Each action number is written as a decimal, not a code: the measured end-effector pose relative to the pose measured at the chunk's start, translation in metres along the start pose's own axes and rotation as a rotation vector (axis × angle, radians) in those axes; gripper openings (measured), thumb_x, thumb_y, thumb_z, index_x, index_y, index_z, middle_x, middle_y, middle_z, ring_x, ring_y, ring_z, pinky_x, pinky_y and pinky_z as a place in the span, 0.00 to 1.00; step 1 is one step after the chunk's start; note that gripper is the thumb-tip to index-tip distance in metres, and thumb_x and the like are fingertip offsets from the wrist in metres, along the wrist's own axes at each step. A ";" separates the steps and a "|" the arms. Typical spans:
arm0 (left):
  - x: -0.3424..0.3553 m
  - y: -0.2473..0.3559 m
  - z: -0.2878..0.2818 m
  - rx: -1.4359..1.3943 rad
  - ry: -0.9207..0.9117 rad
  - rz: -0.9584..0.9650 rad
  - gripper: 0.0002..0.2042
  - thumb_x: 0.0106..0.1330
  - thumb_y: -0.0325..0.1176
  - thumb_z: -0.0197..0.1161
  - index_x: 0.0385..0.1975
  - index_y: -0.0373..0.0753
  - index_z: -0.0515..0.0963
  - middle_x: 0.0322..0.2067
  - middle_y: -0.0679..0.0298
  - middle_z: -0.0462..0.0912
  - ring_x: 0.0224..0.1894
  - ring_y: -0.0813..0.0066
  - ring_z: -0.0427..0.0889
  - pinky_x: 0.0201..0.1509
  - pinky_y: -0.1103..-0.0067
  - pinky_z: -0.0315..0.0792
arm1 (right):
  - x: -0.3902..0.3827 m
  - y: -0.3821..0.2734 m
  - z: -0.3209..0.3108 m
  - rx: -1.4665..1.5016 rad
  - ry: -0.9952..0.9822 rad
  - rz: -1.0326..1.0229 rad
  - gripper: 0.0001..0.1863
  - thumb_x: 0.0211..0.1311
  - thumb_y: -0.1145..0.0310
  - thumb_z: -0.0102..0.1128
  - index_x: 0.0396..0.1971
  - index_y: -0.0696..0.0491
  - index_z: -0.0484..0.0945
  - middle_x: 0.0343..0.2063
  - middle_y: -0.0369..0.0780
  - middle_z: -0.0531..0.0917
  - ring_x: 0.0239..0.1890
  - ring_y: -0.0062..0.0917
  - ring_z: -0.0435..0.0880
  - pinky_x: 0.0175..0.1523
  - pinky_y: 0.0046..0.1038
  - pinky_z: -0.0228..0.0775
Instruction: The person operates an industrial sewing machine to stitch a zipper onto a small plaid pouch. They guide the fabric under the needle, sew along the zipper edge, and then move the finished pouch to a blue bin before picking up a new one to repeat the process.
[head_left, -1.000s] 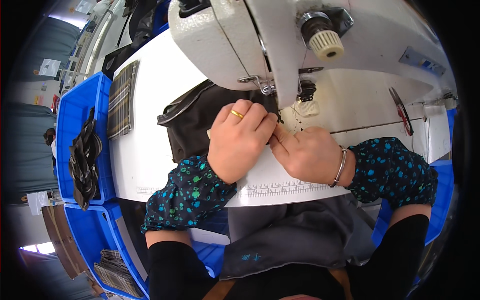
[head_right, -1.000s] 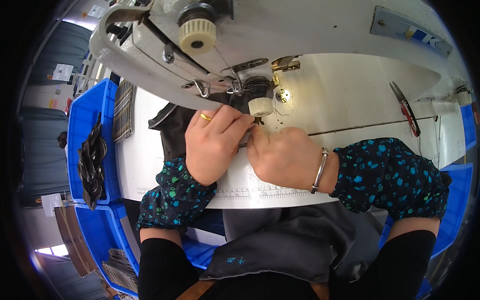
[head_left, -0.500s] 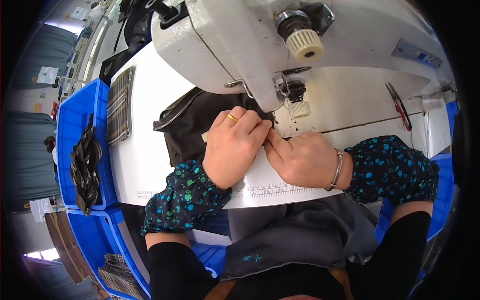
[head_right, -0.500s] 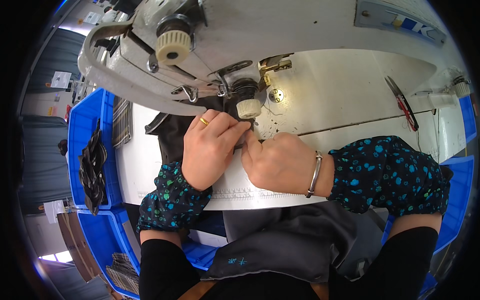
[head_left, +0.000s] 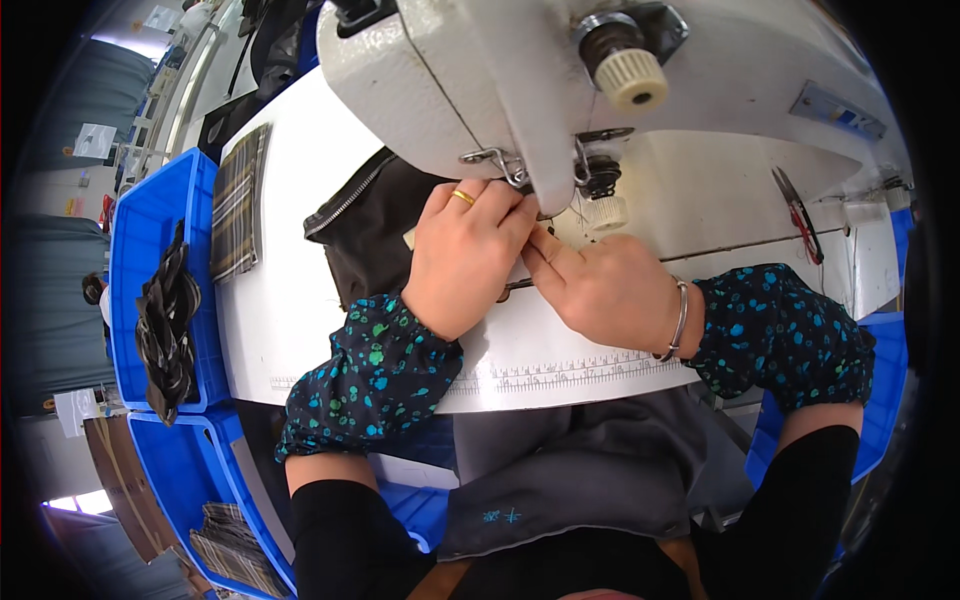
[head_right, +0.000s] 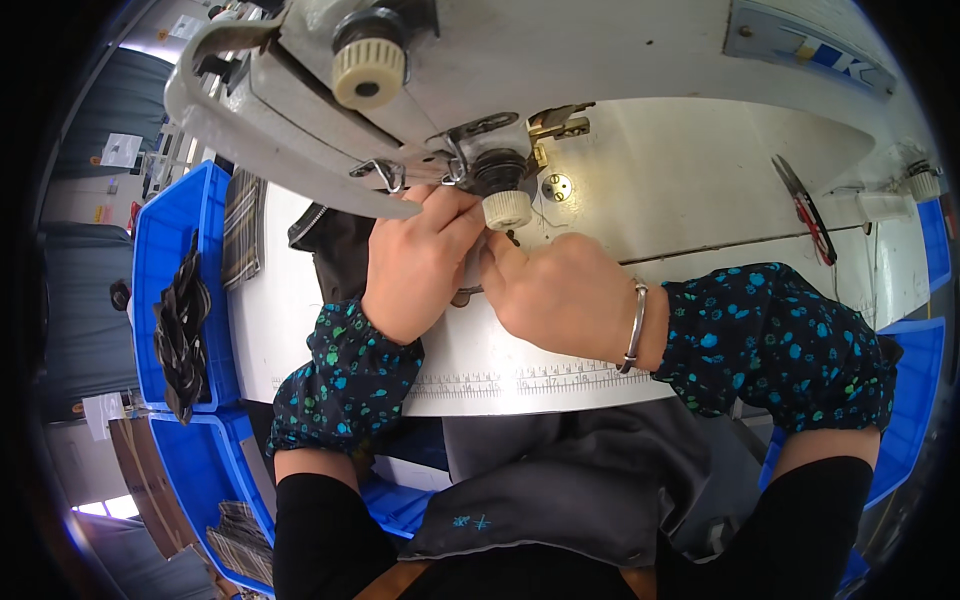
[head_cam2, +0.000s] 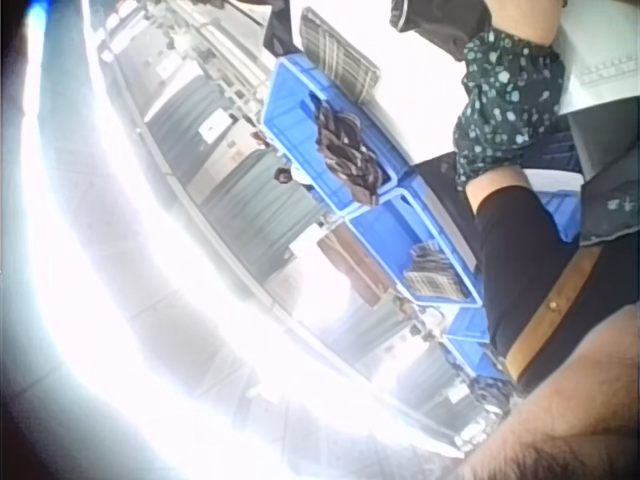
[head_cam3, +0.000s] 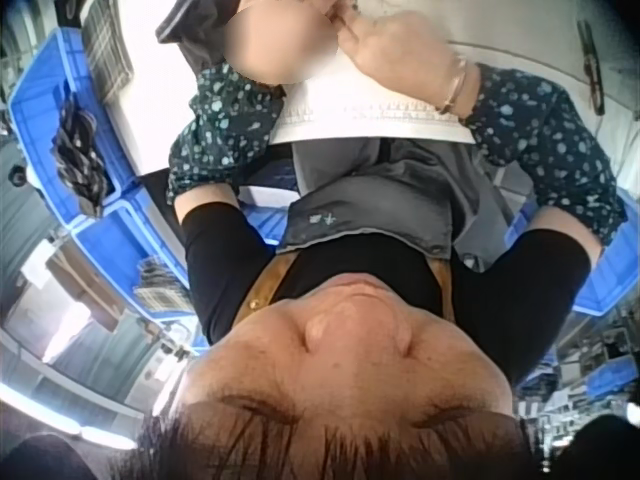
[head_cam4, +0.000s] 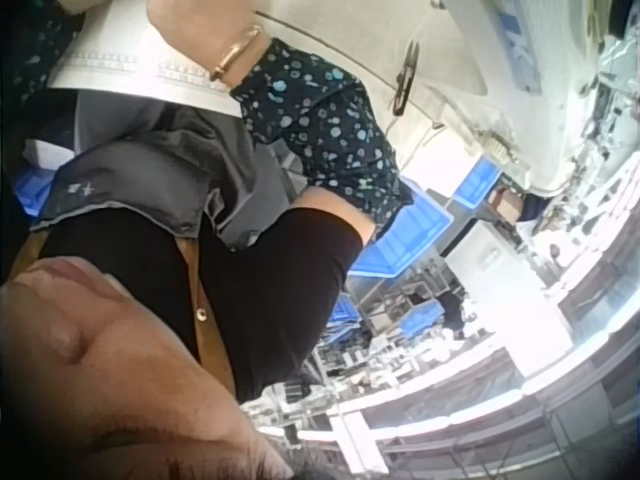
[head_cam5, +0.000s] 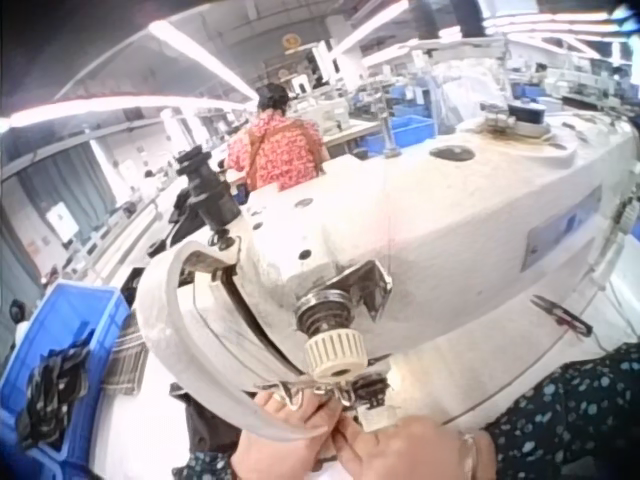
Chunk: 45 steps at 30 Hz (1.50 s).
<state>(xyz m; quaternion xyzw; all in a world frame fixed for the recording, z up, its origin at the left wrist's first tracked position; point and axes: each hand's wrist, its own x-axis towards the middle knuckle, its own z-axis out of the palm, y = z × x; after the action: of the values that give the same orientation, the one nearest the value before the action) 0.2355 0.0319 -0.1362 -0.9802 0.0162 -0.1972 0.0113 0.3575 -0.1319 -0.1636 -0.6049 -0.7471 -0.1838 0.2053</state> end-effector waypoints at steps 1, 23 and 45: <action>-0.001 0.001 0.001 0.008 0.009 -0.012 0.15 0.55 0.30 0.64 0.43 0.38 0.84 0.39 0.67 0.82 0.46 0.67 0.79 0.48 0.72 0.73 | 0.000 0.000 0.000 0.008 0.001 0.002 0.14 0.53 0.70 0.62 0.36 0.64 0.84 0.41 0.56 0.88 0.16 0.22 0.82 0.20 0.25 0.72; -0.004 0.005 0.000 -0.013 0.011 -0.067 0.18 0.53 0.27 0.65 0.46 0.37 0.85 0.48 0.65 0.86 0.42 0.63 0.86 0.41 0.72 0.80 | 0.000 0.003 -0.006 0.028 -0.012 -0.009 0.16 0.55 0.72 0.61 0.39 0.67 0.83 0.42 0.54 0.88 0.16 0.22 0.82 0.21 0.25 0.72; -0.013 -0.007 -0.030 0.143 -0.299 -0.193 0.28 0.61 0.24 0.66 0.64 0.50 0.79 0.40 0.62 0.83 0.39 0.63 0.85 0.37 0.70 0.79 | -0.002 0.002 0.001 0.056 -0.020 -0.002 0.19 0.56 0.65 0.66 0.41 0.66 0.83 0.41 0.51 0.87 0.18 0.23 0.82 0.23 0.26 0.72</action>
<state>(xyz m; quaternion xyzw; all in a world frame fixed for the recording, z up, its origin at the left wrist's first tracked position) 0.2120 0.0391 -0.1131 -0.9922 -0.0940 -0.0503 0.0642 0.3596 -0.1323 -0.1657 -0.5999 -0.7546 -0.1571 0.2146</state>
